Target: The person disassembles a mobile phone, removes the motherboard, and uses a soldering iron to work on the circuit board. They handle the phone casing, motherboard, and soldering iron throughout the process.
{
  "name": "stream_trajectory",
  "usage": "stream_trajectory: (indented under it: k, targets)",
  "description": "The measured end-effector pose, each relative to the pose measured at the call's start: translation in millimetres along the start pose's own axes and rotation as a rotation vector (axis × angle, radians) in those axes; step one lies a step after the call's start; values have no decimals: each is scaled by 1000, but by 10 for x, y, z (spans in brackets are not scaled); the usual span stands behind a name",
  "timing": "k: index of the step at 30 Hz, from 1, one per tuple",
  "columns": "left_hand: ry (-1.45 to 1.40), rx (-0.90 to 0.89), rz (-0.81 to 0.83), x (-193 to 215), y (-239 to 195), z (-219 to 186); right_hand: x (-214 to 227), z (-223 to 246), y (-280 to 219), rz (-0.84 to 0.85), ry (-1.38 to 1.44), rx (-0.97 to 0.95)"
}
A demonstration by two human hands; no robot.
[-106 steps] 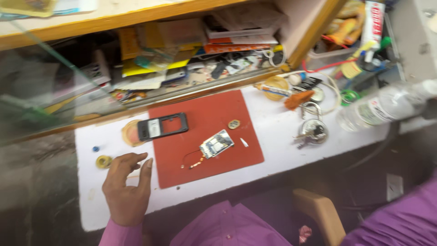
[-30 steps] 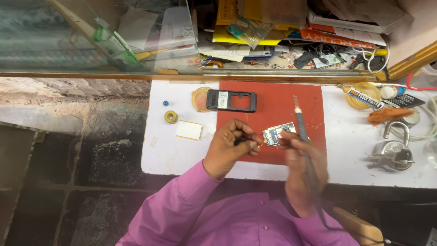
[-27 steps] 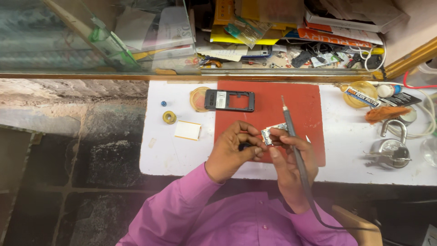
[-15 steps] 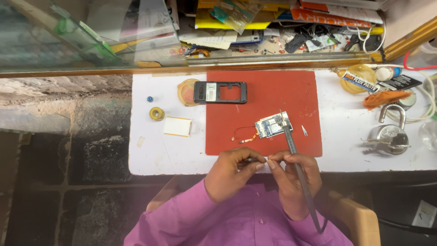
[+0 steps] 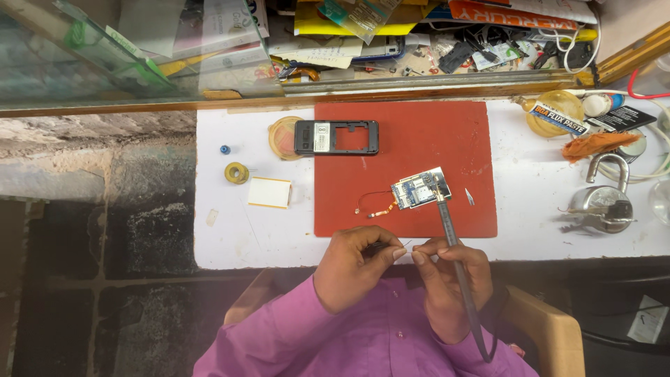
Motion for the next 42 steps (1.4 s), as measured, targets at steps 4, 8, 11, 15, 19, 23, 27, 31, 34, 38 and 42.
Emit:
stream_trajectory:
  k: [4,8,11,15,19,23,27,31,34,38,42]
  targets:
    - [92,-33,-41,71,0,-63,11,4,-8,-28,1,23]
    - [161,-73,-158,253,11,-113,93,92,68,-105,-104,73]
    - [202,-22,-97,292,24,-86,72,146,173,-14,-109,45]
    - [228,-82,-25,195,33,-154,-100,55,188,176,-82,-31]
    - [215,-111,-20,196,45,-189,-93,17,179,228,-93,2]
    - [287,-77,-68,298,96,-123,80,124,210,160,-129,96]
    - [373,-233,-170,377,158,-172,186,170,178,-26,67,149]
    - [366,-239,-237,441,393,-121,182,290,39,15,-303,238]
    - [326,-185,-237,488,524,-69,270,216,-22,-80,-221,208]
    - [278,-14,-167,471,572,57,355,154,-64,-99,-207,156]
    - [319,-31,-175,458,561,74,370,104,-56,-115,-186,145]
Point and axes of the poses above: each hand's wrist, its own y-axis towards the middle knuckle, its own x-axis out of the back of the hand, z = x × y, the point moved 6 cm from there along y, towards the middle knuckle, and after that the axes turned 15 degrees about y, right-handed, at the moved point
